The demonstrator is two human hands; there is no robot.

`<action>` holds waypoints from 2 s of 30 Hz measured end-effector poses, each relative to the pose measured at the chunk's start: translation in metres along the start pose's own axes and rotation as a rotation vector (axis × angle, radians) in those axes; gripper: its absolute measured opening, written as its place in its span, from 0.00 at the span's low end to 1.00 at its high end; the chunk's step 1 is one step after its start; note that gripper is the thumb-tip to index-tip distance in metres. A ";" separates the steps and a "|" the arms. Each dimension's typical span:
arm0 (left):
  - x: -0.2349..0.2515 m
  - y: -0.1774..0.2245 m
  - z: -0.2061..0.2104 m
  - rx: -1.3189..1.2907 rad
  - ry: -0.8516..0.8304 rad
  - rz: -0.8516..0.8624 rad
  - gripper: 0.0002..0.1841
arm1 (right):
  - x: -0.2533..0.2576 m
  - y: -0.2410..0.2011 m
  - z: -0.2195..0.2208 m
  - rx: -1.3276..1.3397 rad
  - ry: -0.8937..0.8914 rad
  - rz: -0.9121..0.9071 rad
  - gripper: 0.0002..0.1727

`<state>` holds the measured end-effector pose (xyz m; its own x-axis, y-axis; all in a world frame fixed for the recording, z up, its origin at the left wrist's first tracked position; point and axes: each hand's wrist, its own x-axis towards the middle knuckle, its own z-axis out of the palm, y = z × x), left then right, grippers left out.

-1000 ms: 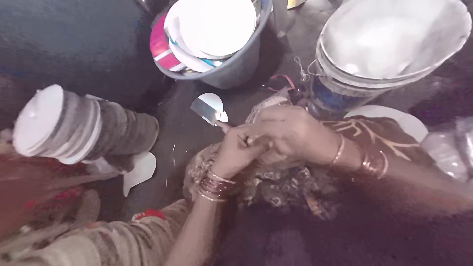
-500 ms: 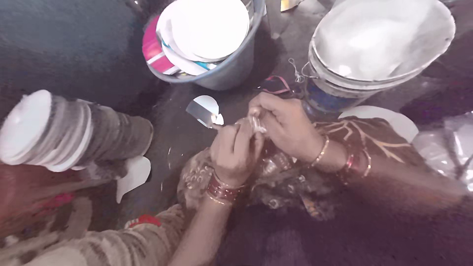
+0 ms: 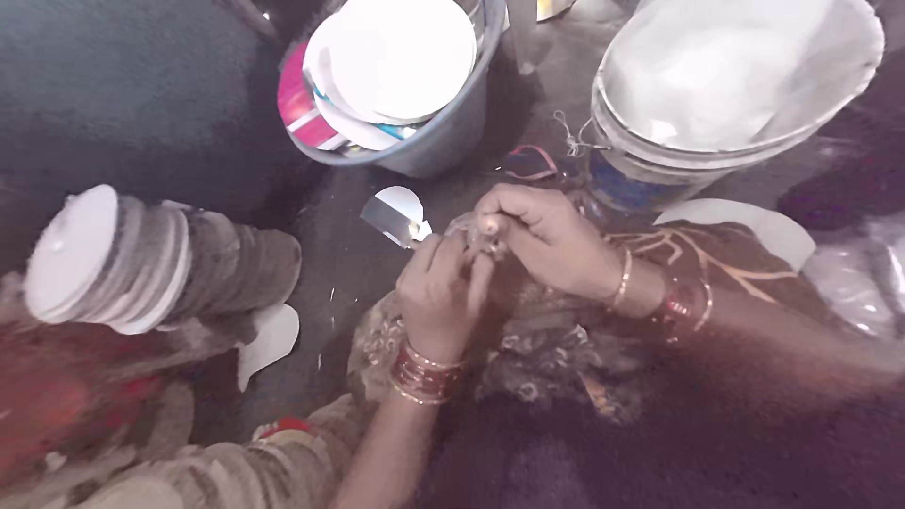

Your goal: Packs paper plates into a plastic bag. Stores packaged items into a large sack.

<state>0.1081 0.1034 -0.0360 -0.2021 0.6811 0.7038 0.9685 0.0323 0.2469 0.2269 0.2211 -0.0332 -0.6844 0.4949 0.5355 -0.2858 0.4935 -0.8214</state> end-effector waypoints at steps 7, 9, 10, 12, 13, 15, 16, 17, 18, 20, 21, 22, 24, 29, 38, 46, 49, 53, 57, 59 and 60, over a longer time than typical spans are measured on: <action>-0.007 -0.002 0.004 -0.253 -0.034 -0.155 0.09 | -0.004 -0.002 0.006 -0.305 0.072 0.028 0.10; -0.007 -0.001 0.002 -0.248 -0.038 -0.116 0.09 | -0.004 -0.001 0.006 -0.342 0.066 0.028 0.11; -0.007 0.000 0.000 -0.214 -0.041 -0.082 0.10 | -0.004 0.000 0.006 -0.352 0.057 0.036 0.11; -0.009 0.003 -0.001 -0.108 -0.006 0.011 0.09 | -0.004 0.001 0.005 -0.385 0.021 0.066 0.12; -0.011 0.004 0.000 -0.050 0.044 0.062 0.08 | -0.004 0.000 0.004 -0.404 0.002 0.087 0.12; -0.015 0.004 0.005 0.015 0.147 0.140 0.06 | -0.003 -0.003 0.004 -0.461 -0.019 0.122 0.13; -0.017 0.003 0.006 0.032 0.176 0.161 0.06 | -0.003 -0.004 0.004 -0.498 -0.020 0.125 0.14; -0.019 0.003 0.007 0.048 0.188 0.173 0.06 | -0.002 -0.004 0.003 -0.525 -0.021 0.127 0.15; -0.020 0.002 0.007 0.061 0.187 0.180 0.07 | -0.002 -0.004 0.003 -0.540 -0.024 0.133 0.16; -0.023 0.001 0.007 0.069 0.175 0.193 0.06 | -0.001 -0.001 0.002 -0.531 -0.049 0.150 0.16; -0.023 0.001 0.007 0.066 0.162 0.193 0.05 | -0.001 0.000 0.001 -0.521 -0.074 0.160 0.16; -0.022 0.003 0.006 0.049 0.128 0.181 0.05 | -0.001 0.000 0.000 -0.506 -0.099 0.171 0.16; -0.017 0.008 -0.005 -0.091 -0.071 0.069 0.06 | -0.001 0.001 -0.002 -0.441 -0.153 0.189 0.15; 0.016 -0.001 -0.045 -0.747 -0.616 -0.632 0.04 | 0.002 0.010 -0.010 -0.005 -0.399 -0.073 0.12; 0.014 -0.016 -0.047 -0.888 -0.537 -0.912 0.11 | -0.006 0.014 0.008 -0.412 -0.067 -0.406 0.10; 0.018 -0.020 -0.051 -0.905 -0.531 -0.984 0.13 | -0.012 0.012 0.020 -0.667 -0.024 -0.318 0.10; 0.013 -0.019 -0.046 -1.148 -0.483 -1.162 0.18 | -0.006 0.014 0.015 -0.528 -0.078 -0.262 0.09; 0.003 -0.003 -0.028 -1.030 -0.285 -1.234 0.15 | -0.006 0.023 0.012 -0.386 -0.089 -0.277 0.10; 0.008 -0.008 -0.031 -1.077 -0.347 -1.356 0.16 | -0.009 0.022 0.013 -0.638 -0.066 -0.430 0.11; 0.011 -0.014 -0.037 -1.138 -0.396 -1.367 0.19 | -0.010 0.018 0.013 -0.777 -0.090 -0.353 0.10; 0.010 -0.017 -0.039 -1.181 -0.405 -1.345 0.20 | -0.009 0.016 0.013 -0.758 -0.127 -0.268 0.10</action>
<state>0.0835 0.0813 -0.0073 -0.4471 0.7518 -0.4846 -0.4335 0.2918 0.8526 0.2202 0.2154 -0.0535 -0.7411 0.2290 0.6312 0.0498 0.9562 -0.2885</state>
